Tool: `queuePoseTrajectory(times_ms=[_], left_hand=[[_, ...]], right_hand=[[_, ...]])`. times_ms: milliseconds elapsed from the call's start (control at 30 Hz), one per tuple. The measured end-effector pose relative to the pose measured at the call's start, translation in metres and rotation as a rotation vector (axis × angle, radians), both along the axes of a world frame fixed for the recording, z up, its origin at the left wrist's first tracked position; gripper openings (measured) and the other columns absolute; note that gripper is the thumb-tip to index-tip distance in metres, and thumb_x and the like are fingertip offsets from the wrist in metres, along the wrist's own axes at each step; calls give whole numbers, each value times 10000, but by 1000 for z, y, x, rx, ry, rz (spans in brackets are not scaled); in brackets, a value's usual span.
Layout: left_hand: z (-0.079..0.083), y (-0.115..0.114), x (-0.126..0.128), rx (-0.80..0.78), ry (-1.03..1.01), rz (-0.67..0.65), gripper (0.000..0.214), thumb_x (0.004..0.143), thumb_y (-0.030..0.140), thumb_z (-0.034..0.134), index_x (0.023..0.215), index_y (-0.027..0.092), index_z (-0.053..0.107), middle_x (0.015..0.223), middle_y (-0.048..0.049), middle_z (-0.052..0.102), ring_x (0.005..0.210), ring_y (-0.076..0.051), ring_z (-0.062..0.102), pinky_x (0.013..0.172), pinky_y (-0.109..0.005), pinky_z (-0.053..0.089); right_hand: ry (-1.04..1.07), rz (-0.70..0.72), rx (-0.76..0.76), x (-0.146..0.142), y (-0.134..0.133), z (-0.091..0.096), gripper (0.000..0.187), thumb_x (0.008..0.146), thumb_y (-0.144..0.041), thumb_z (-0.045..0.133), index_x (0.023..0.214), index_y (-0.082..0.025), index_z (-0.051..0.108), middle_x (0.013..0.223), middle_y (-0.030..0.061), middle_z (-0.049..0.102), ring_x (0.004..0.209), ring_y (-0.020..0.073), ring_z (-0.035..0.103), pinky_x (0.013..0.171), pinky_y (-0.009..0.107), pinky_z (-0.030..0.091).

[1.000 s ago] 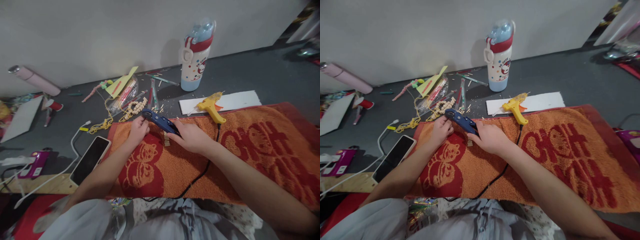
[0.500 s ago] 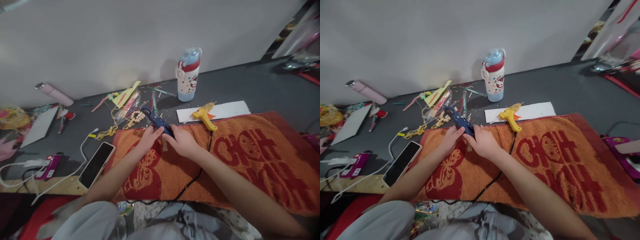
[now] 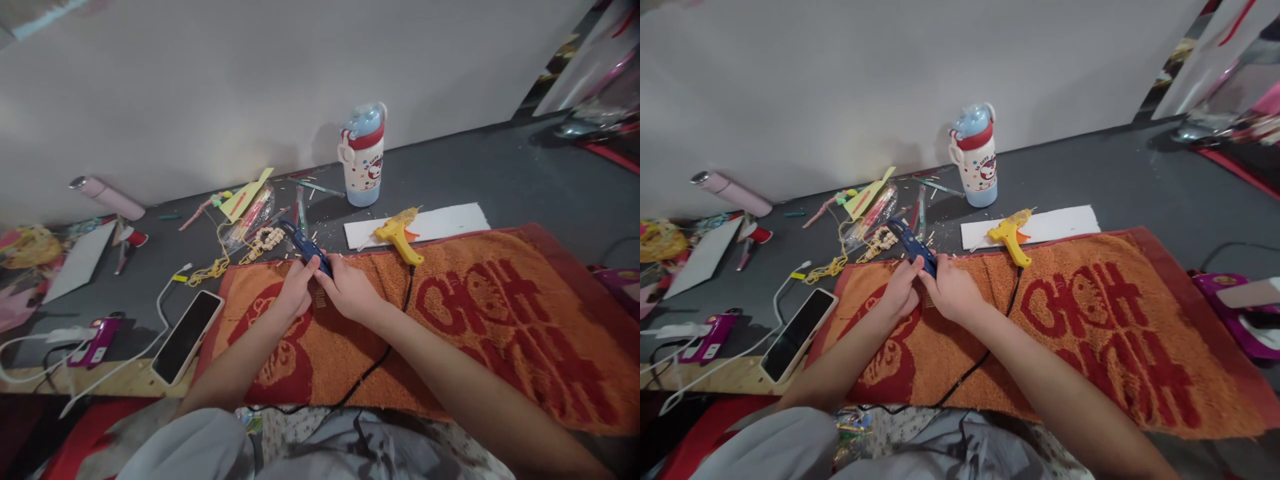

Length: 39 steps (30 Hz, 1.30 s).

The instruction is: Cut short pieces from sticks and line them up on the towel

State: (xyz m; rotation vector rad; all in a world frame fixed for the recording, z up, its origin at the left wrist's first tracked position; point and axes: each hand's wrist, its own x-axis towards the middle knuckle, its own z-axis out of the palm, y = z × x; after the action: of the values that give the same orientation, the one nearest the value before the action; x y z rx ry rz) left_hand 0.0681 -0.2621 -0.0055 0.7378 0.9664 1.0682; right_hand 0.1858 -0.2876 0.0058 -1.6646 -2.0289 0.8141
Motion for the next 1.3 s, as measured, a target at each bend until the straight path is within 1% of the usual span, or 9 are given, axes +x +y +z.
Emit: queuePoseTrajectory(times_ms=[267, 400, 667, 933, 1100, 1300], left_hand=[[0, -2, 3, -28, 6, 19, 439, 517, 431, 802, 777, 135, 610, 798, -46, 668, 939, -212, 616, 832, -312, 469], [-1, -2, 3, -15, 8, 27, 416, 543, 422, 790, 787, 137, 610, 811, -45, 668, 951, -207, 611, 839, -307, 465], [0, -4, 3, -10, 19, 32, 410, 545, 427, 784, 774, 138, 606, 785, -43, 663, 943, -208, 613, 837, -310, 467], [2, -5, 3, -17, 23, 38, 447, 525, 442, 793, 784, 133, 602, 794, -51, 665, 938, -214, 616, 827, -314, 473], [1, -5, 3, -17, 16, 31, 419, 555, 433, 780, 791, 133, 605, 820, -57, 669, 962, -216, 610, 844, -315, 466], [-1, -6, 2, -23, -1, 42, 448, 556, 426, 786, 850, 130, 623, 844, -54, 680, 977, -218, 610, 867, -322, 458]], right_hand=[[-7, 3, -16, 0, 0, -1, 408, 943, -389, 285, 1171, -86, 434, 1017, 171, 664, 892, 296, 661, 699, 334, 439], [-5, 8, -11, 0, 0, -1, 414, 945, -390, 277, 1172, -83, 438, 1021, 177, 665, 898, 292, 661, 708, 331, 440], [-41, 15, -21, -1, -1, 2, 418, 949, -390, 270, 1184, -84, 431, 1031, 169, 666, 897, 286, 659, 710, 331, 441], [-60, 22, -12, -1, -1, 1, 416, 949, -386, 261, 1170, -81, 438, 1014, 173, 670, 882, 297, 662, 699, 343, 444], [-70, 30, -9, -1, -2, 2, 411, 951, -380, 258, 1162, -79, 443, 1005, 175, 671, 868, 298, 664, 691, 344, 443], [-80, 32, -1, -1, -2, 3, 405, 952, -378, 263, 1158, -79, 443, 1006, 172, 668, 866, 293, 663, 687, 336, 436]])
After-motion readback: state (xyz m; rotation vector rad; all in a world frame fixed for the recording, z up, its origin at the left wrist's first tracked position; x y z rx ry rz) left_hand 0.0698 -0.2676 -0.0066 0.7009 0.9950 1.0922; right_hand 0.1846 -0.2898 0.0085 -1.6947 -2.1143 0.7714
